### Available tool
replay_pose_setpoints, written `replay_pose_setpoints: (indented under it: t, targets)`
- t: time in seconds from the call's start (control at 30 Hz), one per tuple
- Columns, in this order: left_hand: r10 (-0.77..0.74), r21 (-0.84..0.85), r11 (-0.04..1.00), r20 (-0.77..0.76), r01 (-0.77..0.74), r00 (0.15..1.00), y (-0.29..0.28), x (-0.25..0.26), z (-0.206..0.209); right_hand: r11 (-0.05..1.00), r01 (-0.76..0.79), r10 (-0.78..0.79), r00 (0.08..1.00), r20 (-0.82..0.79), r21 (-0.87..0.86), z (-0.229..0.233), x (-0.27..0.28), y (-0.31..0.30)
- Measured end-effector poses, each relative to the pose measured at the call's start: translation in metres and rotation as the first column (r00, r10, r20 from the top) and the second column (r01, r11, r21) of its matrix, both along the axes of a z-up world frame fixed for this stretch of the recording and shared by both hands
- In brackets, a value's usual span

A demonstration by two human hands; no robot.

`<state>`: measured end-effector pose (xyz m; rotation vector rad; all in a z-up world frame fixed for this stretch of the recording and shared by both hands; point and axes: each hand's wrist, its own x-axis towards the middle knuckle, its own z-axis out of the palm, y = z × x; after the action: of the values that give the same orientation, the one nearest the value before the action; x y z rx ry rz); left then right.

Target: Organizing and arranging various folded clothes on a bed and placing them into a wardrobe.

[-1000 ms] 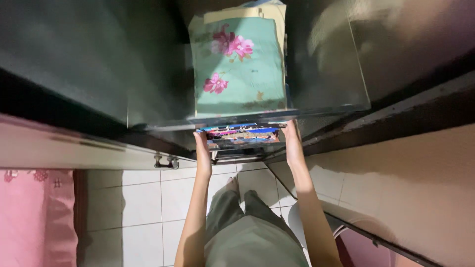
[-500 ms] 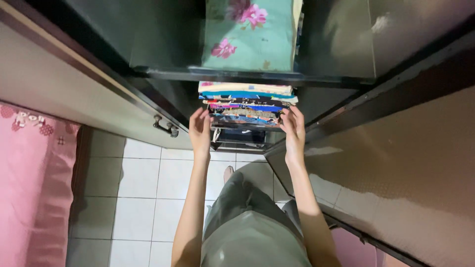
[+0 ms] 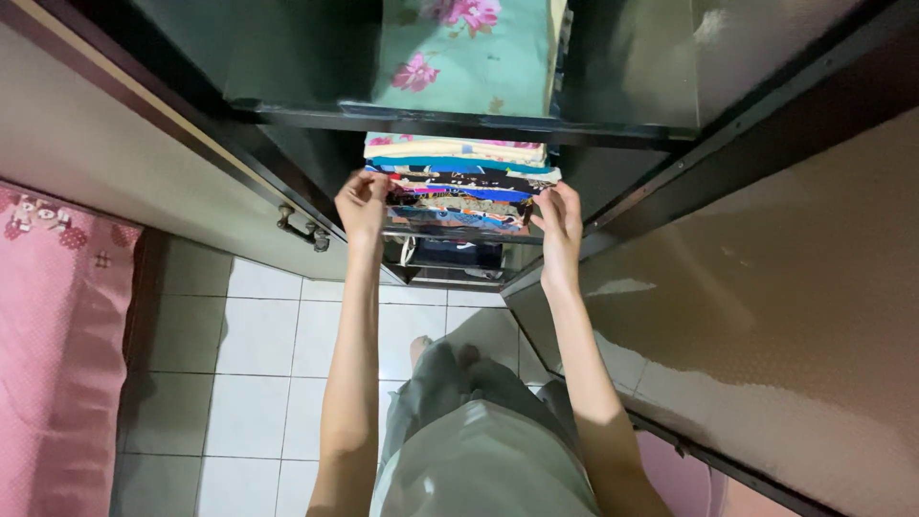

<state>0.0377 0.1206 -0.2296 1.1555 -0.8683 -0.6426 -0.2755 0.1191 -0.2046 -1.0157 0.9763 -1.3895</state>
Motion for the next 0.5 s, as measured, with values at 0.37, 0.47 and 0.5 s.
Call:
replay_pose_setpoints:
  t: [0.37,0.47,0.5]
  targets:
    - [0.06,0.106,0.993,-0.054,-0.054,0.997,0.025,-0.018,0.02,0.989,0.119,-0.125,0.989,-0.076,-0.085,-0.021,0.006,0.009]
    - [0.044,0.111,0.992,0.085,-0.053,0.995,0.049,-0.022,0.026,0.961,0.2,-0.229,0.963,-0.141,-0.193,-0.004,0.017,0.024]
    - [0.02,0.075,0.996,0.224,-0.037,0.974,0.057,-0.02,0.02,0.95,0.237,-0.276,0.942,-0.192,-0.203,0.006,0.021,0.031]
